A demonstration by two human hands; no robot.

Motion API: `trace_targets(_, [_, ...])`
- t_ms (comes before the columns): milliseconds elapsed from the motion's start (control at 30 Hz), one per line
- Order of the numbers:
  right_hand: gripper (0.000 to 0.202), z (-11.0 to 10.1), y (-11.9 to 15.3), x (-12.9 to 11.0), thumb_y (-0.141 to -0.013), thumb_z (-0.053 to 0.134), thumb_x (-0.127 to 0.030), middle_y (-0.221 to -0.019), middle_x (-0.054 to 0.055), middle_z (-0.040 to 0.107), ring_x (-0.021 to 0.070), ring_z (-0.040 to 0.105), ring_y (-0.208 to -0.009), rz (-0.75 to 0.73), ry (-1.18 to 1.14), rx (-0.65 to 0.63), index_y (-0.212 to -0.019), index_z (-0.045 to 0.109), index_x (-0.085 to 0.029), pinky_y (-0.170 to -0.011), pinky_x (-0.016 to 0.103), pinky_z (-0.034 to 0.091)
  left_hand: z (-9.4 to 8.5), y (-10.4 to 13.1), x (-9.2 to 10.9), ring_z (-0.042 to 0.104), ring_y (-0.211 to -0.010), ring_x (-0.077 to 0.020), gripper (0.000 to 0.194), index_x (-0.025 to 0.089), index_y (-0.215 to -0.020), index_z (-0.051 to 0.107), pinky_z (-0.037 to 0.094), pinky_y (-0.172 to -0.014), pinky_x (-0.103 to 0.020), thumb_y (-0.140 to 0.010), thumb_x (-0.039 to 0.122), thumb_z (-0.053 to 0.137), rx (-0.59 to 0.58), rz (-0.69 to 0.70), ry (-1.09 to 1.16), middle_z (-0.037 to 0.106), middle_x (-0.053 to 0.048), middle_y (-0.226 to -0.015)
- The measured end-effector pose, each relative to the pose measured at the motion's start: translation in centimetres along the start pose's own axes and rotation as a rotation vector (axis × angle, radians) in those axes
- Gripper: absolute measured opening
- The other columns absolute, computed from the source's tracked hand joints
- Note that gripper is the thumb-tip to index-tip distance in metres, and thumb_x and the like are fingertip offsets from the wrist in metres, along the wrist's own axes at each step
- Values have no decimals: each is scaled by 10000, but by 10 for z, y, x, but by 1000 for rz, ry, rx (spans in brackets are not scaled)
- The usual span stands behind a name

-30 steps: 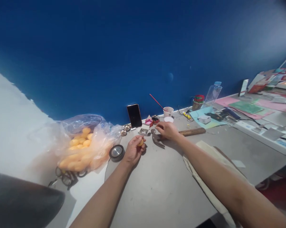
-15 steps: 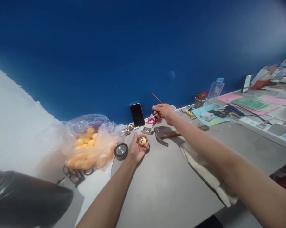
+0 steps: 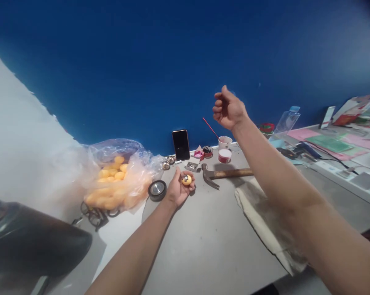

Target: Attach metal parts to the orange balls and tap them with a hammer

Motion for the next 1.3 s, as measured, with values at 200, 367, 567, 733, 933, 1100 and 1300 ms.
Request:
trace_targets(200, [491, 9, 21, 28, -898, 784, -679, -597, -65, 580, 69, 490, -476, 15, -68, 4, -807, 640, -218, -418, 186, 378, 0, 6, 2, 564, -531, -123, 517, 116, -905, 735, 393, -486, -223, -1050, 576, 549, -44, 38, 1, 688, -86, -796])
trace_targets(367, [597, 7, 68, 107, -721, 876, -760, -535, -42, 567, 73, 467, -433, 81, 21, -32, -732, 668, -201, -397, 202, 364, 0, 3, -1, 555, -513, -123, 658, 111, -852, 717, 382, -478, -219, -1044, 689, 468, -63, 15, -35, 667, -92, -754])
trace_targets(567, [638, 3, 108, 147, -652, 867, -801, -543, -24, 585, 82, 469, -446, 176, 77, 55, -719, 667, -198, -400, 208, 360, 1, 1, -3, 598, -562, -148, 667, 117, -916, 710, 426, -495, -235, -1033, 724, 460, -78, 34, -42, 686, -102, -798])
trace_targets(733, [534, 19, 135, 141, -770, 785, -739, -589, -12, 602, 116, 491, -491, 182, 146, -46, -756, 684, -215, -460, 252, 417, 2, 5, -2, 668, -675, -171, 494, 112, -1072, 714, 510, -559, -259, -986, 596, 656, -81, 65, -8, 702, -111, -905])
trace_targets(933, [126, 24, 148, 141, -815, 697, -340, -732, 17, 707, 183, 646, -689, -13, 436, -304, -806, 736, -220, -654, 305, 521, 3, 9, -4, 645, -580, -161, 494, 176, -1196, 623, 515, -543, -275, -736, 197, 800, -49, 150, -205, 718, -37, -834])
trace_targets(1100, [272, 23, 149, 149, -759, 617, -133, -970, 51, 767, 209, 680, -856, -248, 662, -533, -977, 759, -213, -810, 351, 544, 8, 13, -6, 537, -501, -111, 530, 214, -1266, 589, 418, -493, -224, -780, 223, 801, 54, 359, -377, 643, 49, -702])
trace_targets(1300, [374, 27, 153, 153, -827, 703, -130, -1129, 101, 716, 279, 656, -1080, -431, 815, -664, -1190, 735, -214, -951, 438, 541, 8, 15, -2, 560, -596, -113, 640, 217, -1297, 660, 436, -566, -228, -684, 47, 732, 122, 358, -326, 700, 11, -844])
Point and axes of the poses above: each hand's wrist, its own y-axis away from the middle knuckle, its own z-axis out of the palm, x = y × z, the point moved 2 cm from there along -y, towards the middle knuckle
